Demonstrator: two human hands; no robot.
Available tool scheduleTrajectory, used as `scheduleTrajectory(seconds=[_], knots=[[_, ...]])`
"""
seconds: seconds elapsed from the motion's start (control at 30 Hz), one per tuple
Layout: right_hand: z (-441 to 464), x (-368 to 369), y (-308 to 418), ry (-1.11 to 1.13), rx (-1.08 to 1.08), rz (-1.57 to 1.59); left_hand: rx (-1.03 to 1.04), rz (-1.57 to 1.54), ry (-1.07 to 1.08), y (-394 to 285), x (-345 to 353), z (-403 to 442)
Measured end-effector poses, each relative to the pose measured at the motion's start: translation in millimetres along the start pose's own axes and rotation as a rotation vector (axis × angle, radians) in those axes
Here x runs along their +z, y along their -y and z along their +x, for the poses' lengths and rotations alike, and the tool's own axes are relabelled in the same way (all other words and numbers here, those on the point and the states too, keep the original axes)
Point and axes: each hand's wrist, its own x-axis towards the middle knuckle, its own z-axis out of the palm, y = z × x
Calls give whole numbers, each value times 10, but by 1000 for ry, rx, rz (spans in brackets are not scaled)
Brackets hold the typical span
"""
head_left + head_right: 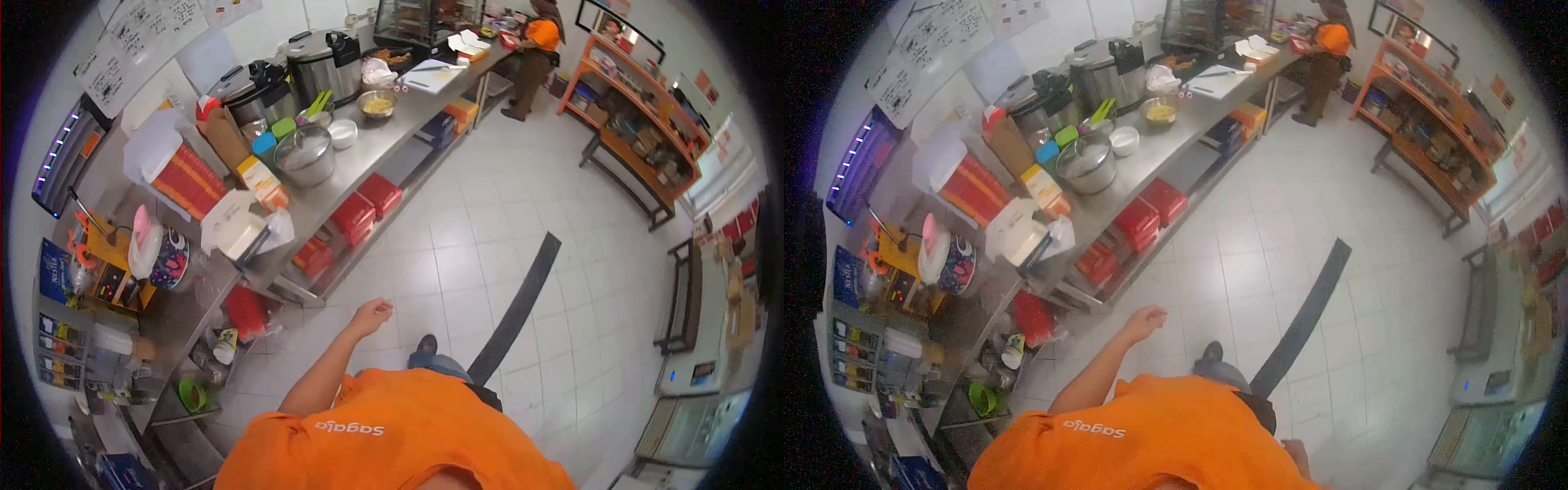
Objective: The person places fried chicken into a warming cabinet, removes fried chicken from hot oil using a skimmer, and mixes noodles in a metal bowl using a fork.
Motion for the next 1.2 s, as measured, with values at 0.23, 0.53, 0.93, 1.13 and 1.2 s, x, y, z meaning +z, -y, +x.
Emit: scheduleTrajectory(seconds=[0.23, 0.53, 0.93, 1.13, 1.2], knots=[[740, -411, 5559, -222, -1064, -1399, -147, -139, -182, -829, -491, 1308], [-1720, 1648, 10740, -58, -1288, -471, -113, -430, -449, -1383, -1620, 4041], [-1681, 3616, 13426, -213, -1544, -1464, -370, -848, -723, -2213, -2719, 6882], [-1913, 3364, 14490, -46, -1820, -1917, -319, -946, -953, -2411, -2483, 7206], [-2109, 3315, 14821, -30, -1927, -1921, -293, -978, -1013, -2466, -2412, 7291]])
